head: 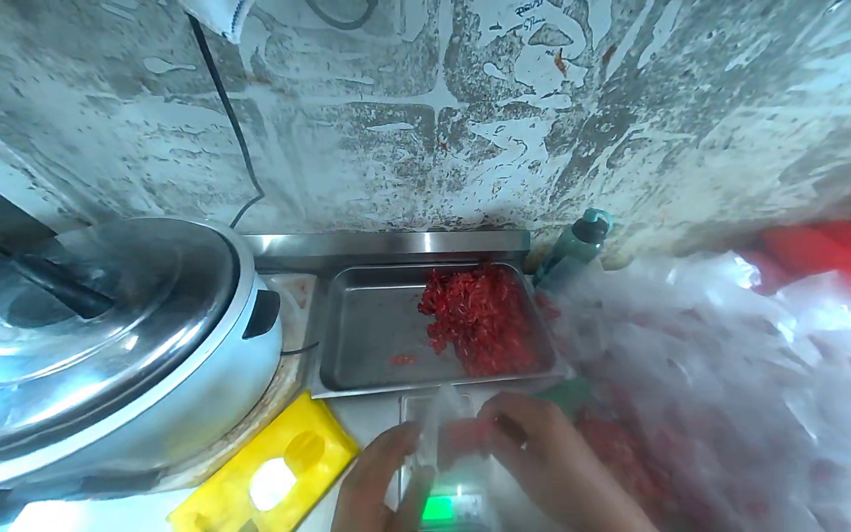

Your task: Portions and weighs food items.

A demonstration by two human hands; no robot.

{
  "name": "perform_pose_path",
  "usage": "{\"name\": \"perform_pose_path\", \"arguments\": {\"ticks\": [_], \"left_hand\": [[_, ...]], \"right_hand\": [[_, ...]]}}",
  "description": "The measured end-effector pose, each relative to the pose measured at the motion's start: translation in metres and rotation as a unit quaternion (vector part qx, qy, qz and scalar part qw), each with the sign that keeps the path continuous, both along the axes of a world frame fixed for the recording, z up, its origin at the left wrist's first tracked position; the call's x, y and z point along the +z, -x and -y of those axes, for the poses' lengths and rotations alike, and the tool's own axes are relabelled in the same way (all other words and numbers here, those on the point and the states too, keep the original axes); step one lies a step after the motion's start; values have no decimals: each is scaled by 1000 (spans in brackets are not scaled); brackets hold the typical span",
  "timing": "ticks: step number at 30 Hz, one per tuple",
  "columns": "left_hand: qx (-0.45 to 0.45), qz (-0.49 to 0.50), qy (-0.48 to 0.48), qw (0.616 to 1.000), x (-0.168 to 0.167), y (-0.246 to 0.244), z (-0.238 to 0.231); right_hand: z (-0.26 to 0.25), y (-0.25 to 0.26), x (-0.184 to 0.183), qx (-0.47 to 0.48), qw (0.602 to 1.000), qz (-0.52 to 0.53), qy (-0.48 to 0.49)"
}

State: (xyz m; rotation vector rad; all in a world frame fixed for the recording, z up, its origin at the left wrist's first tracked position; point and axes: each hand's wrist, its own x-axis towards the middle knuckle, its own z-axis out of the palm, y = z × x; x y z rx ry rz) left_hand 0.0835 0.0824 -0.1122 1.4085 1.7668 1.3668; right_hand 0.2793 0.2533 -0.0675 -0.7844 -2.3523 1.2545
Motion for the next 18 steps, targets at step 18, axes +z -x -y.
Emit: {"name": "perform_pose_path", "arguments": {"ticks": [18], "left_hand": [[-7,-23,-87,996,24,-28,-36]], "right_hand": [[30,12,-9,-87,968,-226,62]]}}
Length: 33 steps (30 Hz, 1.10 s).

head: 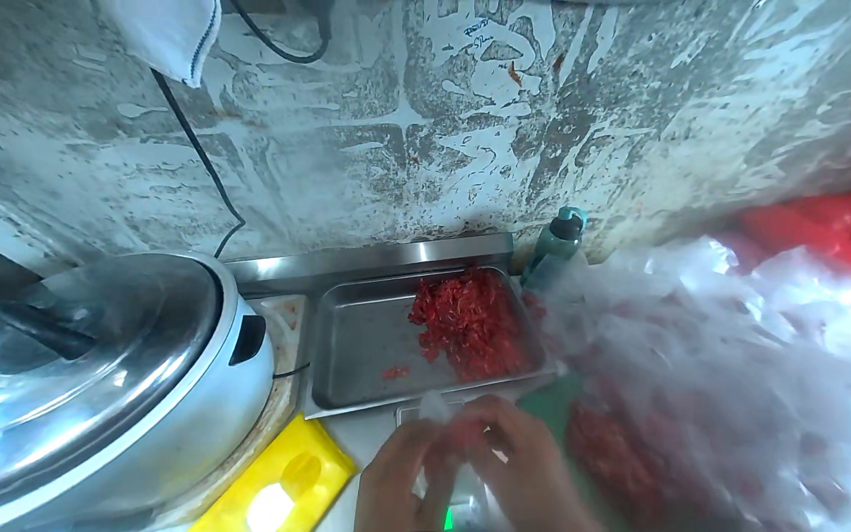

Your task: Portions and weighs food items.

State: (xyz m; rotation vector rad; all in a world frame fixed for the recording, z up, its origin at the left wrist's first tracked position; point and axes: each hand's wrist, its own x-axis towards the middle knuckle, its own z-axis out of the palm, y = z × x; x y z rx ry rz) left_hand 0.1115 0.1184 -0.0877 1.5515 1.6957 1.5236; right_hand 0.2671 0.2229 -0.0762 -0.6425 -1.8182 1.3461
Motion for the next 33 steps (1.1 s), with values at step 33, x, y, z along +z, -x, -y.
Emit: {"name": "perform_pose_path", "arguments": {"ticks": [33], "left_hand": [[107,56,-25,992,7,-3,-5]], "right_hand": [[7,18,-20,-55,987,5,152]]}}
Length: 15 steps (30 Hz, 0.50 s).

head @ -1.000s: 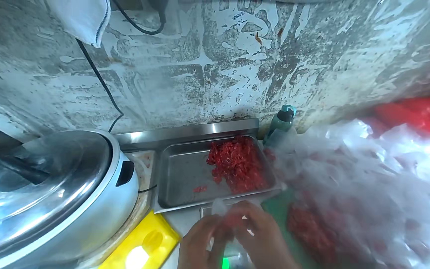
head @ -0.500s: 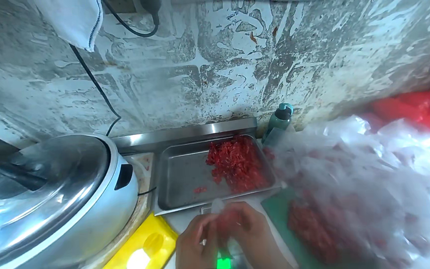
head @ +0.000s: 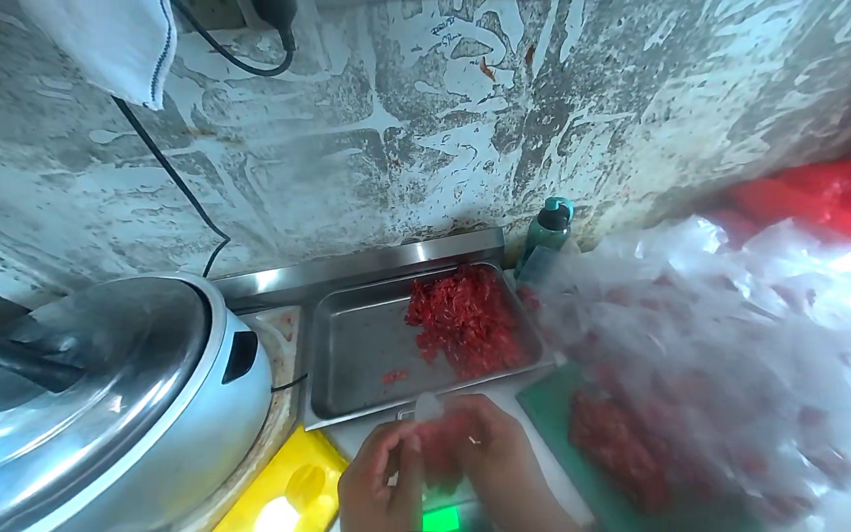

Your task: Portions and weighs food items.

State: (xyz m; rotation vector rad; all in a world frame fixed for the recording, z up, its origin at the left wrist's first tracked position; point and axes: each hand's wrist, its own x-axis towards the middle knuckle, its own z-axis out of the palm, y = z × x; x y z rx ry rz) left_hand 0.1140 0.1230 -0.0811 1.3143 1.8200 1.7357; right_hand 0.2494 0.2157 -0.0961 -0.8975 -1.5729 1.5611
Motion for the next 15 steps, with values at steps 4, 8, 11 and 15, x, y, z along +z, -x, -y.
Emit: {"name": "perform_pose_path", "arguments": {"ticks": [4,8,11,15], "left_hand": [[15,14,-21,1000,7,5,3],[15,42,-60,997,11,9,3],[16,39,-60,997,17,10,3],[27,44,-81,995,25,13,1]], "right_hand": [[-6,-5,-4,-17,1000,-1,21],[-13,-14,-4,-19,999,8,33],[-17,-19,-6,-3,999,-2,34],[-26,-28,-7,-25,997,-16,71]]}}
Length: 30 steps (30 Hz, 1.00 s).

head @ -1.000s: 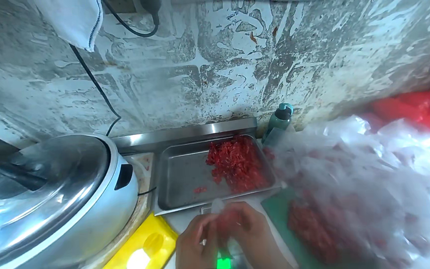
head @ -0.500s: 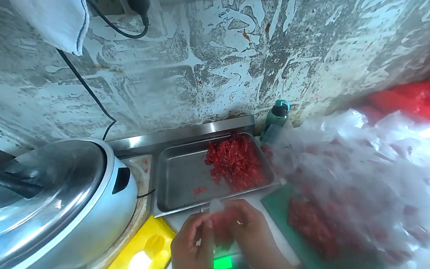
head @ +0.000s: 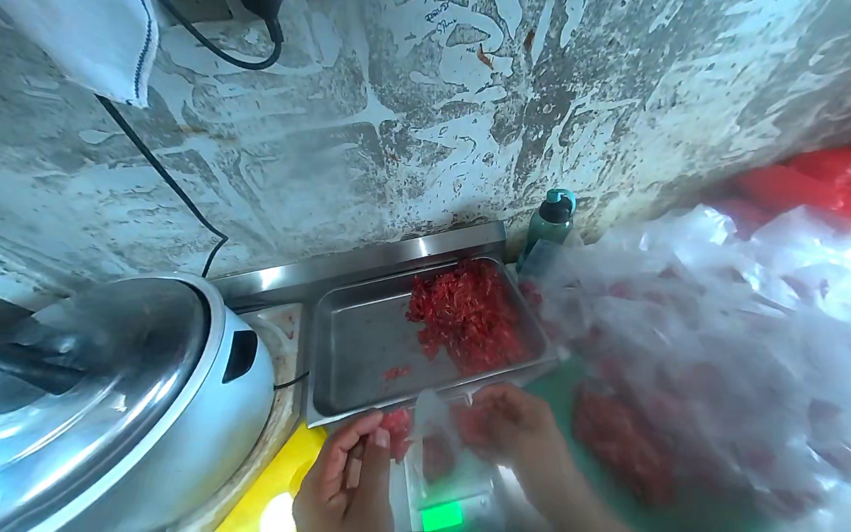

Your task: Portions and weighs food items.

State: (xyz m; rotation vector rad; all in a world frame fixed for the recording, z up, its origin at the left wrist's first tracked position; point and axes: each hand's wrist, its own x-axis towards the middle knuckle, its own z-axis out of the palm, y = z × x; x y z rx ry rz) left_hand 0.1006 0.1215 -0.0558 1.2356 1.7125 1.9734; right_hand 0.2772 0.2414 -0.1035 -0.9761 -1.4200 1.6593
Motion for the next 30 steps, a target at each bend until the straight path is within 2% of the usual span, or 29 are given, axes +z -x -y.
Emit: {"name": "perform_pose_path", "arguments": {"ticks": [2,6,10,13,16,18,21,25,28,30], "left_hand": [[-21,-19,6,1000,3,3,0],[-103,-73,112,986,-6,0,-2],[-138,-144,205,958,-29,-4,-6],[-111,-194,192,956,-29,-2,-1],[-96,-190,162,963,-23,6,10],[-85,-181,162,966,-24,19,22],[-58,-140,209,966,-43,36,50],[-16,-95,304,948,-73,53,86],[-1,-101,421,901,-103,68,110],[0,-124,502,856,-125,80,124]], "right_hand": [[-8,-4,3,-33,999,-6,7],[-31,-7,29,-124,992,12,-24],[-69,3,42,-192,962,94,-173],[-108,22,37,-157,933,226,-231],[-133,40,42,-99,914,350,-178],[-141,46,49,-98,903,375,-184],[-144,52,57,-120,910,348,-190],[-145,51,64,-120,939,252,-201],[-126,43,74,-41,958,186,-215],[-102,37,88,9,952,165,-259]]}}
